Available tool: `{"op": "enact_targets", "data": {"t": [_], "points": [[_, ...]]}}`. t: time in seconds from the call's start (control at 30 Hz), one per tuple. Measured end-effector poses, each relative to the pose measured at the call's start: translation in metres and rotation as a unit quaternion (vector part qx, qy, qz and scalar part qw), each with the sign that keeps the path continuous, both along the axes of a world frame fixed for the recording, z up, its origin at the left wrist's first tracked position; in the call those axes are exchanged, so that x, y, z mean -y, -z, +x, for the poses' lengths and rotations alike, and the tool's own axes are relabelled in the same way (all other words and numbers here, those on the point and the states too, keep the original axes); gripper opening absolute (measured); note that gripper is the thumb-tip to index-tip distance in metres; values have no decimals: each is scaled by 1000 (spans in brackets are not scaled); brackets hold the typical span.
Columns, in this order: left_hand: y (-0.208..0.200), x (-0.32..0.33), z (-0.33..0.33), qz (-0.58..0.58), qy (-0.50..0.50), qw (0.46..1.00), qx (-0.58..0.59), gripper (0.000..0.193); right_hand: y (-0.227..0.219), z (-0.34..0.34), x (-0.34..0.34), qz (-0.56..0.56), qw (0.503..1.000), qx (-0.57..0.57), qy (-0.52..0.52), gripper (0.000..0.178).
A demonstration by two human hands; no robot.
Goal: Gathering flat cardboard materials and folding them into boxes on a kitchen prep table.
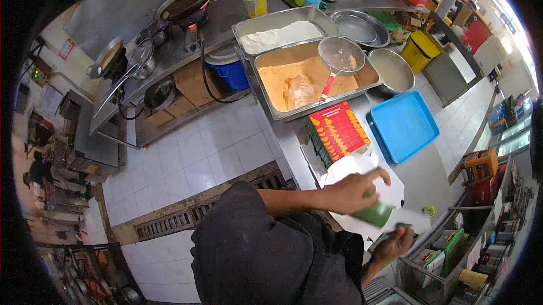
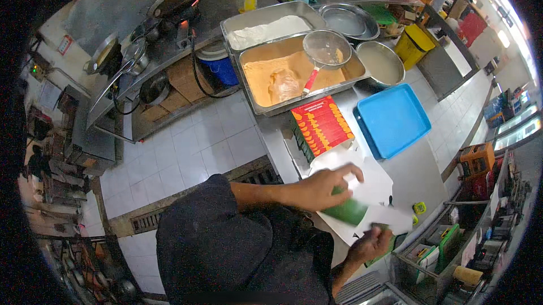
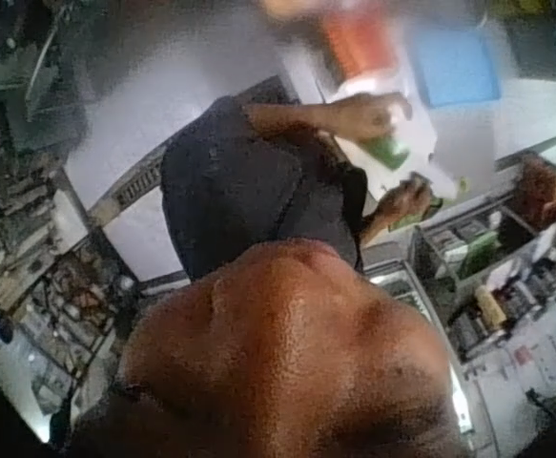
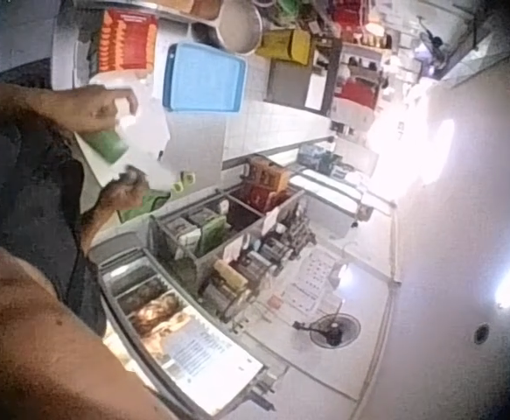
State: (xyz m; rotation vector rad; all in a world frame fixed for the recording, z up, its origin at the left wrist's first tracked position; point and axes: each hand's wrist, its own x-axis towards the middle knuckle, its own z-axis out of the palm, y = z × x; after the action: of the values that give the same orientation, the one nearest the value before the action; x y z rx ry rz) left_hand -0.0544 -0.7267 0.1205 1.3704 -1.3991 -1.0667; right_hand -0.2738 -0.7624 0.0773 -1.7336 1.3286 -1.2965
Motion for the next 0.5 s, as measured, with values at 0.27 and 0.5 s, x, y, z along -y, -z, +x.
{"op": "enact_targets", "data": {"t": [0.27, 0.5], "points": [[-8, 6, -11, -47, 84, 995, -22, 34, 0, 3, -1, 13, 980, 185, -67, 32], [-7, 12, -15, -90, 113, 984, 107, 42, 6, -49, 11, 102, 967, 169, -162, 34]]}}
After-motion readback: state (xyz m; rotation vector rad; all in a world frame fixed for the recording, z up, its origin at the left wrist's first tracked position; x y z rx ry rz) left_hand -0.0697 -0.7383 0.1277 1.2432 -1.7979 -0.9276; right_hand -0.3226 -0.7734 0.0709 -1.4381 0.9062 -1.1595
